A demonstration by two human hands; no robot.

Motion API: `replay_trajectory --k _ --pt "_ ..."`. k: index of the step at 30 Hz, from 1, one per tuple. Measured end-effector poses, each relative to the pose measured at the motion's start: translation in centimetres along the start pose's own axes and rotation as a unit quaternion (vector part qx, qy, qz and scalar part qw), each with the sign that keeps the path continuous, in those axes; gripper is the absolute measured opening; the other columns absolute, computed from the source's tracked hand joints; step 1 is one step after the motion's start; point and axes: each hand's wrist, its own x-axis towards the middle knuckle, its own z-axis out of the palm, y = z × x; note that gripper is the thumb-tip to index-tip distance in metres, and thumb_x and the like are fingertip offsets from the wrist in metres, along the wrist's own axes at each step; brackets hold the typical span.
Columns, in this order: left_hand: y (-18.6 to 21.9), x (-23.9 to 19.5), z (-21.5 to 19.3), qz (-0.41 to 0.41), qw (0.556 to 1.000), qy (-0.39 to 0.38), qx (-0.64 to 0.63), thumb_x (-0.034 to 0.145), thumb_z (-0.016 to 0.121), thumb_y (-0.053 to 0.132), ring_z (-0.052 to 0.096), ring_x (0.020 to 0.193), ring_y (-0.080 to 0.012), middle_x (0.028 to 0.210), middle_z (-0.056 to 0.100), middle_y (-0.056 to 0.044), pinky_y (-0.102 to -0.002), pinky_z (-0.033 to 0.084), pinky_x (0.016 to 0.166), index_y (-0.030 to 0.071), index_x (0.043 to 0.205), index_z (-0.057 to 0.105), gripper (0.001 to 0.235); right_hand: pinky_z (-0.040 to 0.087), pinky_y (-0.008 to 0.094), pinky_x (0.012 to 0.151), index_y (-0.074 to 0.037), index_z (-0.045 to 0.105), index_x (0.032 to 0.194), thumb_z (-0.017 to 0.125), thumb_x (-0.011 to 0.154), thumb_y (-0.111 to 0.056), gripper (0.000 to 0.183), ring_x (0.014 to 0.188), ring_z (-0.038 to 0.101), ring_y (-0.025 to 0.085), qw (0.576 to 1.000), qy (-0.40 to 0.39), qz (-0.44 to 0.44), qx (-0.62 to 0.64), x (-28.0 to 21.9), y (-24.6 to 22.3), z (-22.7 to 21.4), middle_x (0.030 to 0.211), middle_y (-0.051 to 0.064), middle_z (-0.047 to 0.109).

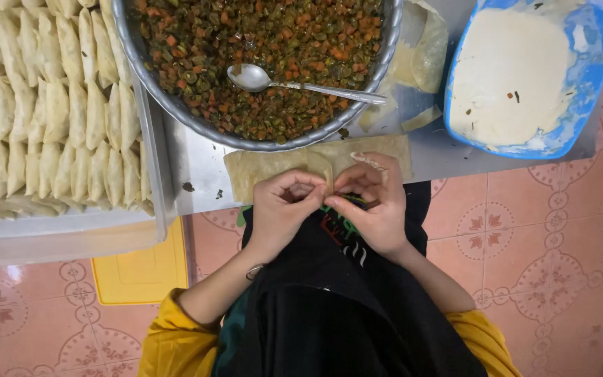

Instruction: Fold and fill samosa pastry sheets with a vegetable mixture using a flour paste as an adhesive.

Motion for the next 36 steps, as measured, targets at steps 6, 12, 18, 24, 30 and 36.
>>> replay_trajectory --k 6,12,18,24,30,36 --pt "-0.1 0.1 0.1 0.0 0.999 -0.003 -0.036 0.096 0.071 0.0 0.071 0.086 -0.0064 0.093 0.075 -0.002 -0.021 0.057 0.08 -0.002 0.102 0.073 0.006 0.058 0.026 0.085 -0.005 0.038 0.143 0.07 0.093 0.012 0.061 0.094 0.07 0.014 0.994 0.063 0.08 -0.031 -0.3 0.3 -0.9 0.103 0.012 0.071" --pt "6.2 -2.3 -4.6 0.174 0.785 0.176 0.568 0.087 0.077 -0.001 0.067 0.07 -0.0222 0.085 0.068 -0.011 -0.035 0.055 0.064 0.002 0.088 0.066 0.011 0.056 0.024 0.083 -0.004 0.044 0.141 0.064 0.101 0.014 0.048 0.093 0.071 0.014 0.971 0.222 0.003 -0.087 0.5 -0.8 -4.9 0.104 0.011 0.07" --pt "7.2 -2.2 -1.5 0.318 0.767 -0.001 0.557 0.093 0.078 0.018 0.061 0.121 -0.0332 0.131 0.063 -0.016 -0.045 0.052 0.101 0.0 0.123 0.061 0.038 0.054 0.021 0.082 -0.007 0.043 0.14 0.064 0.1 0.012 0.049 0.091 0.068 0.012 0.979 0.202 -0.013 -0.023 1.1 -0.5 -5.4 0.101 0.009 0.07" --pt "2.4 2.4 0.5 0.301 0.677 -0.2 0.641 0.088 0.068 0.053 0.029 0.152 -0.0327 0.163 0.035 -0.012 -0.057 0.021 0.123 0.004 0.156 0.036 0.089 0.063 0.036 0.076 0.0 0.05 0.132 0.055 0.103 0.022 0.037 0.074 0.065 0.016 0.921 0.318 -0.224 0.035 -0.7 -6.9 -12.9 0.085 0.007 0.063" --pt "3.8 2.3 2.4 0.302 0.658 -0.174 0.668 0.087 0.067 0.052 0.033 0.149 -0.0336 0.157 0.044 -0.014 -0.057 0.024 0.121 0.002 0.145 0.051 0.078 0.059 0.037 0.079 0.003 0.052 0.11 0.052 0.095 0.016 0.021 0.085 0.066 0.022 0.878 0.389 -0.277 -0.018 -0.8 -10.8 -15.7 0.098 0.013 0.061" --pt "-20.9 5.3 -5.6 0.012 0.934 -0.354 0.052 0.115 0.031 0.022 0.038 0.103 -0.008 0.106 0.042 0.002 -0.017 0.036 0.091 0.001 0.109 0.053 0.031 0.063 0.031 0.077 -0.005 0.056 0.123 0.075 0.088 0.009 0.042 0.098 0.072 0.019 0.998 0.032 -0.015 -0.059 -2.3 -8.5 -8.1 0.111 0.009 0.066"
